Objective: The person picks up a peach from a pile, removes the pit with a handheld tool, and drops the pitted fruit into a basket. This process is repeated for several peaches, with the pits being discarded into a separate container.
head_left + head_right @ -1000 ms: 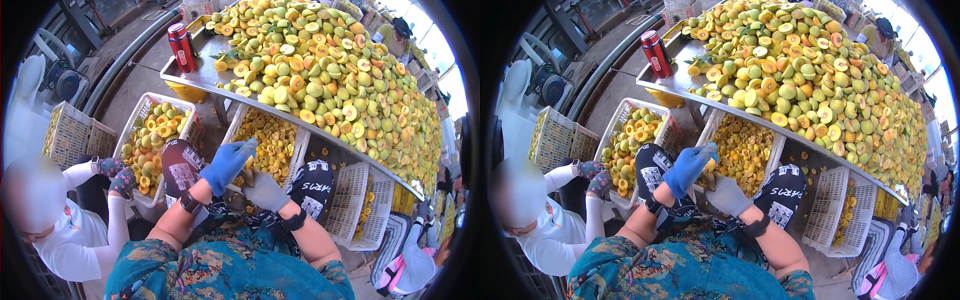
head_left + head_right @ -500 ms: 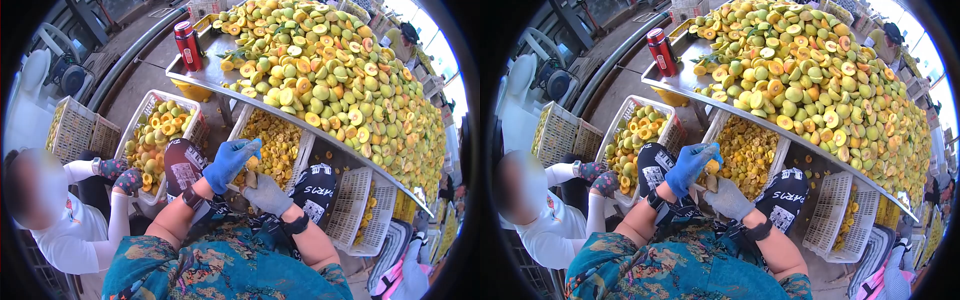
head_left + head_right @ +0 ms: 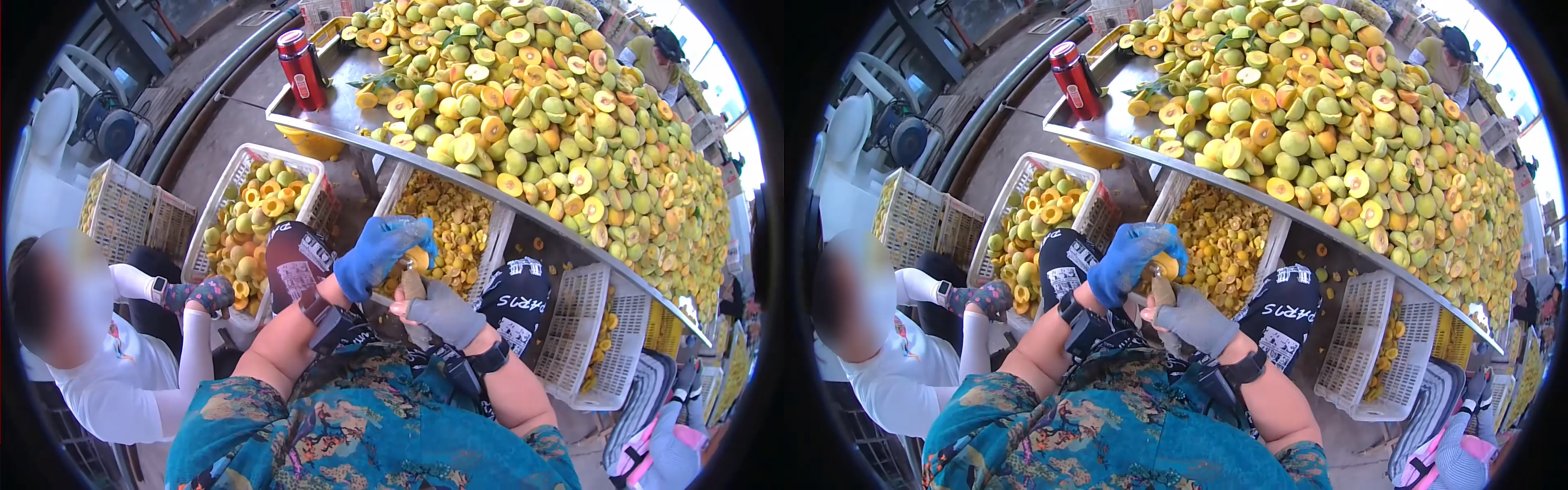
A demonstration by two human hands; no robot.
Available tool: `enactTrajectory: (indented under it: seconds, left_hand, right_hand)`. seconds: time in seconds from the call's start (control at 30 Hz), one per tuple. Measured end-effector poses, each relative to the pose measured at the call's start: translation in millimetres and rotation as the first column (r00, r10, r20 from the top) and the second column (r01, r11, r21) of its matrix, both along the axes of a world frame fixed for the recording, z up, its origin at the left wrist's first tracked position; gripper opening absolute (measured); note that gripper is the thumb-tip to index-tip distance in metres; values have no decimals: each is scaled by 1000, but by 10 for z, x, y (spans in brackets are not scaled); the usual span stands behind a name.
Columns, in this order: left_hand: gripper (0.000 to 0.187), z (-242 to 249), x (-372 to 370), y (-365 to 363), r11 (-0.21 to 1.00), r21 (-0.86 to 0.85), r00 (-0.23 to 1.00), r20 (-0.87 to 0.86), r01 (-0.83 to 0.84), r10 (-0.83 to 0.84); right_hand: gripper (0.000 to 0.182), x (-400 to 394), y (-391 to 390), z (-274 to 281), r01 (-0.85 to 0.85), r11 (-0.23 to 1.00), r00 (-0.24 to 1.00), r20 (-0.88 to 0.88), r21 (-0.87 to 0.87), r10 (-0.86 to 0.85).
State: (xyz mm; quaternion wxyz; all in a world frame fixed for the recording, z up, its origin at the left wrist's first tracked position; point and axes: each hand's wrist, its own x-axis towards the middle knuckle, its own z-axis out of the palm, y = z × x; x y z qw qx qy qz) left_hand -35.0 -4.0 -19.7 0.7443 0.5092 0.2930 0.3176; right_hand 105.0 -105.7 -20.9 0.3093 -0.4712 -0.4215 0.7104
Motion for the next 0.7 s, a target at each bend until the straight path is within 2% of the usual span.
enactTrajectory:
  seconds: [0.03,0.1,0.23,0.3,0.33,0.43,0.5,0.53,0.57,0.6,0.63,0.67,0.7]
  left_hand:
    - [34,13,-13,8,1000,-3,1000,0,-4,4]
    - [34,46,-15,23,995,-11,981,171,97,-94]
    - [33,68,52,24,995,-10,979,183,94,-91]
    - [35,82,145,-15,991,100,987,-129,-87,99]
    - [35,12,134,-14,991,96,986,-131,-89,101]
    - [35,-145,97,53,991,106,995,-45,-80,85]
    - [34,-94,47,23,997,-53,962,270,63,-47]
    - [34,-103,79,-3,997,-53,963,267,63,-47]
    - [33,-125,159,-48,946,-305,897,441,113,35]
    - [33,-149,216,-63,828,-521,805,572,207,159]
    - [37,-330,226,8,766,-623,894,420,160,155]
    - [37,-281,270,-26,739,-672,931,296,45,213]
    - [38,-346,260,-24,766,-641,905,349,42,243]
  right_hand:
    - [23,23,3,12,-4,1000,1000,0,-3,4]
    - [21,69,23,82,-66,997,994,-94,-34,63]
    - [23,33,35,44,-41,996,989,-143,-81,29]
    - [25,-23,28,9,29,994,988,-147,-103,-44]
    - [25,-53,6,2,26,994,988,-149,-107,-42]
    - [26,-72,2,-23,10,976,945,-318,-218,-81]
    - [25,-49,6,49,-17,972,920,-384,-236,-77]
    - [25,-27,15,78,-33,970,891,-447,-241,-80]
    - [24,10,27,8,-96,968,860,-509,-233,-37]
    - [24,9,32,-3,-89,969,861,-508,-231,-42]
    - [25,-8,41,-3,-110,980,854,-520,-164,9]
    - [27,-6,70,-2,-136,987,848,-525,-90,69]
    - [38,48,45,-23,-131,982,751,-660,-137,8]
